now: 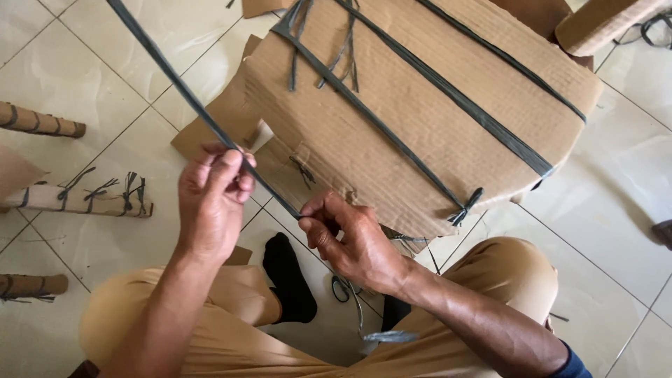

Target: Wrapping a wooden chair with cardboard and securing it with plastic ties

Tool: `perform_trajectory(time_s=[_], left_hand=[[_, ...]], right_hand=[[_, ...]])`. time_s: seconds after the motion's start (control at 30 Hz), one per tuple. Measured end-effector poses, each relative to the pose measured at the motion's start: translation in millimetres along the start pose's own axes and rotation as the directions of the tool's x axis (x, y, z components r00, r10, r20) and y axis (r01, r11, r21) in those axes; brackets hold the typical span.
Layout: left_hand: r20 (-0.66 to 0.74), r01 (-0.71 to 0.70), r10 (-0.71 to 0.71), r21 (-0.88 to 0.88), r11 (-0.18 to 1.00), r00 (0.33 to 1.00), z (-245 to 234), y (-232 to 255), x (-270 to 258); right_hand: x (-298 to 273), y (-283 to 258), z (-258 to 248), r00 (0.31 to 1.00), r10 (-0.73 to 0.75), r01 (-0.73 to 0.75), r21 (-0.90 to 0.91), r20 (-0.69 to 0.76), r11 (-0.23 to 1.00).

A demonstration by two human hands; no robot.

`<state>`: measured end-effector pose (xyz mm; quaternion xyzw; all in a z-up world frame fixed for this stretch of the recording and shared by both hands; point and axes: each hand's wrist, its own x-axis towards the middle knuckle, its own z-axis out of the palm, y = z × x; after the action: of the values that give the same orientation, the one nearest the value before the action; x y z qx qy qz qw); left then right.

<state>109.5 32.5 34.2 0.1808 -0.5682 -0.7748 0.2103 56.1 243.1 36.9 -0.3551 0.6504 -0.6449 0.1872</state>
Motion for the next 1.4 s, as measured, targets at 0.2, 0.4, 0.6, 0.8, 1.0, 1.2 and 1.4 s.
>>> perform_trajectory(time_s=[0.2, 0.4, 0.6, 0.8, 1.0, 1.2, 1.4], left_hand=[[-0.042, -0.084, 0.089, 0.112, 0.99, 0.995, 8.9, 29.0, 15.4], [-0.036, -0.125, 0.125, 0.023, 0.992, 0.991, -32.0, 49.6, 67.0], [-0.08, -0.134, 0.127, -0.089, 0.987, 0.989, -72.5, 33.0, 98.1], [-0.191, -0.234, 0.232, 0.015, 0.972, 0.954, -107.9, 40.1, 108.0], [-0.225, -0.247, 0.251, 0.044, 0.968, 0.942, -129.3, 42.5, 103.2], [-0.214, -0.298, 0.309, 0.081, 0.951, 0.927, -136.2, 36.7, 103.6], [-0.17, -0.287, 0.331, 0.24, 0.927, 0.928, -126.1, 41.5, 99.5]], right_hand=[[-7.4, 4.4, -1.8, 1.0, 0.005, -0.005, -0.015, 0.017, 1.0], [-10.7, 9.9, -0.8, 0.989, 0.121, -0.117, -0.05, 0.084, 0.992], [-10.3, 16.7, 3.3, 0.949, 0.302, -0.281, -0.197, 0.087, 0.939], [-5.9, 39.8, 18.2, 0.926, 0.363, -0.308, -0.352, 0.102, 0.884], [-2.1, 66.7, 16.7, 0.946, 0.313, -0.26, -0.381, 0.084, 0.887], [-22.7, 166.5, 22.7, 0.822, 0.548, -0.354, -0.613, 0.156, 0.706], [-119.1, 325.5, 29.1, 0.581, 0.722, -0.085, -0.855, 0.374, 0.511]])
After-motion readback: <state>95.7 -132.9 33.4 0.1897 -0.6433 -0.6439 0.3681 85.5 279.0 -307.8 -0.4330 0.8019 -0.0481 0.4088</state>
